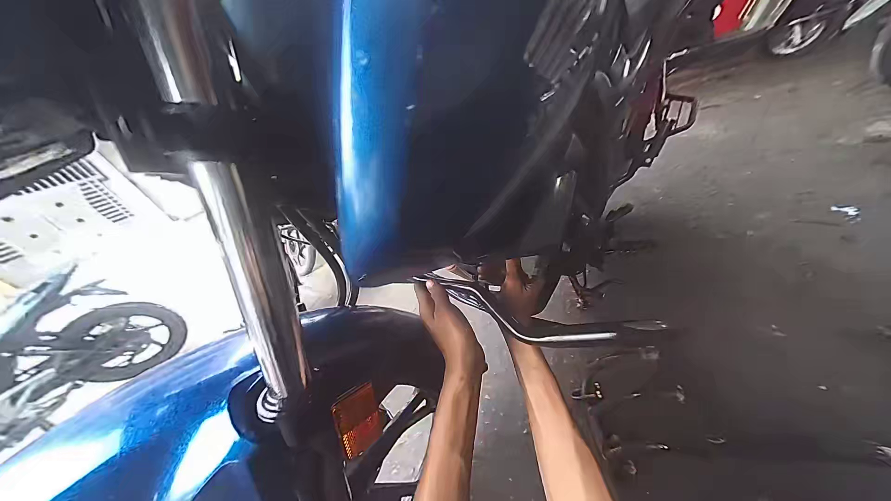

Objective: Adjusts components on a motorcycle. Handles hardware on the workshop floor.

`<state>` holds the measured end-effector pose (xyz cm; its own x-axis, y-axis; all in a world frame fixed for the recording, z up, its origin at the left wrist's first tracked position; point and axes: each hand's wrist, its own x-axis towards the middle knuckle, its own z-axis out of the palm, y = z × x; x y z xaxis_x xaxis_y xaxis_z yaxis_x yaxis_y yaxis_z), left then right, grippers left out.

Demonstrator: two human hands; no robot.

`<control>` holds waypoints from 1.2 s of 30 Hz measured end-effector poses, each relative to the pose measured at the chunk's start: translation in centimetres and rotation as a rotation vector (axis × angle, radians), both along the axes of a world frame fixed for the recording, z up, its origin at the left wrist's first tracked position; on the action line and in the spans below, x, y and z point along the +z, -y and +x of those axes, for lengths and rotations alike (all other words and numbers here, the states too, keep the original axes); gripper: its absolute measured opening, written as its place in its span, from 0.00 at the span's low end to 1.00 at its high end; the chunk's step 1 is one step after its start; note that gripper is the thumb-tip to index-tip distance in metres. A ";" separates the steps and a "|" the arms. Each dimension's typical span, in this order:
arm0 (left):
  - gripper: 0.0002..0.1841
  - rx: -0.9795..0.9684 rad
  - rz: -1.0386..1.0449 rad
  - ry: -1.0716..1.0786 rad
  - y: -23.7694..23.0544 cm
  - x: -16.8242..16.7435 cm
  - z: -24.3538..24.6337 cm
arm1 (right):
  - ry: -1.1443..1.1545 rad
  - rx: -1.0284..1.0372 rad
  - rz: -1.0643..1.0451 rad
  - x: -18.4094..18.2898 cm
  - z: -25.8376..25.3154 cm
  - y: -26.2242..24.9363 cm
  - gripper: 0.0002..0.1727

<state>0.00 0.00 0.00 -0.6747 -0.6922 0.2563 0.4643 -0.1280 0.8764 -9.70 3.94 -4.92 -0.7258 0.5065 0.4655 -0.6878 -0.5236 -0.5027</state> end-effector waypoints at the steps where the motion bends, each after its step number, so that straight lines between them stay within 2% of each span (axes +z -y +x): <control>1: 0.22 0.043 0.028 -0.007 -0.1 0.3 -0.8 | 0.054 0.041 0.017 -0.1 0.2 -0.1 0.11; 4: 0.18 0.136 -0.001 -0.027 -0.7 0.4 -2.3 | 0.197 -0.002 0.138 0.4 0.7 -0.9 0.15; 6: 0.16 0.164 -0.006 -0.033 -0.8 0.7 -2.7 | 0.241 0.018 0.130 0.3 -0.1 -1.0 0.17; 9: 0.13 0.199 -0.003 -0.016 -0.7 0.9 -3.0 | 0.220 0.052 0.152 -0.6 0.1 -1.0 0.25; 12: 0.14 0.152 -0.028 -0.040 0.1 0.1 -2.5 | 0.192 -0.058 0.083 0.3 0.6 -0.4 0.14; 13: 0.15 0.132 -0.035 -0.044 0.3 -0.1 -2.4 | 0.232 -0.086 0.117 0.5 0.9 -0.2 0.16; 16: 0.14 0.091 0.002 -0.042 0.9 -0.3 -2.3 | 0.401 -0.091 0.389 1.3 2.9 0.0 0.21; 18: 0.15 0.066 0.056 -0.061 1.2 -0.6 -2.7 | 0.341 -0.201 0.347 0.7 2.6 1.3 0.14; 20: 0.15 0.074 0.068 -0.083 1.2 -1.2 -3.1 | 0.110 -0.286 0.219 -1.4 0.0 3.5 0.09; 21: 0.16 0.074 0.067 -0.090 1.1 -1.3 -3.1 | -0.003 -0.278 0.225 -1.9 -1.0 3.9 0.10; 23: 0.18 0.068 0.055 -0.105 1.3 -1.4 -3.0 | -0.081 -0.277 0.329 -0.6 -0.5 3.1 0.10; 26: 0.23 0.031 0.057 -0.099 1.4 -1.3 -2.6 | -0.022 -0.223 0.543 2.6 2.1 0.1 0.10; 29: 0.29 -0.008 0.074 -0.081 1.3 -1.3 -2.2 | -0.028 -0.113 0.573 2.8 2.1 -0.9 0.12; 31: 0.30 -0.027 0.066 -0.070 1.4 -1.3 -2.1 | 0.033 -0.077 0.583 2.7 2.2 -1.1 0.14; 34: 0.24 -0.038 0.028 -0.102 1.5 -1.3 -1.9 | 0.047 -0.147 0.534 2.0 1.9 -0.1 0.15; 36: 0.18 -0.054 0.019 -0.128 1.5 -1.0 -1.8 | 0.110 -0.084 0.484 2.5 2.3 0.2 0.15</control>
<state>-1.78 -1.50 -1.03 -0.6737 -0.6611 0.3302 0.5643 -0.1718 0.8075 -7.44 3.75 -2.43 -0.7500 0.3100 0.5843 -0.6466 -0.1575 -0.7464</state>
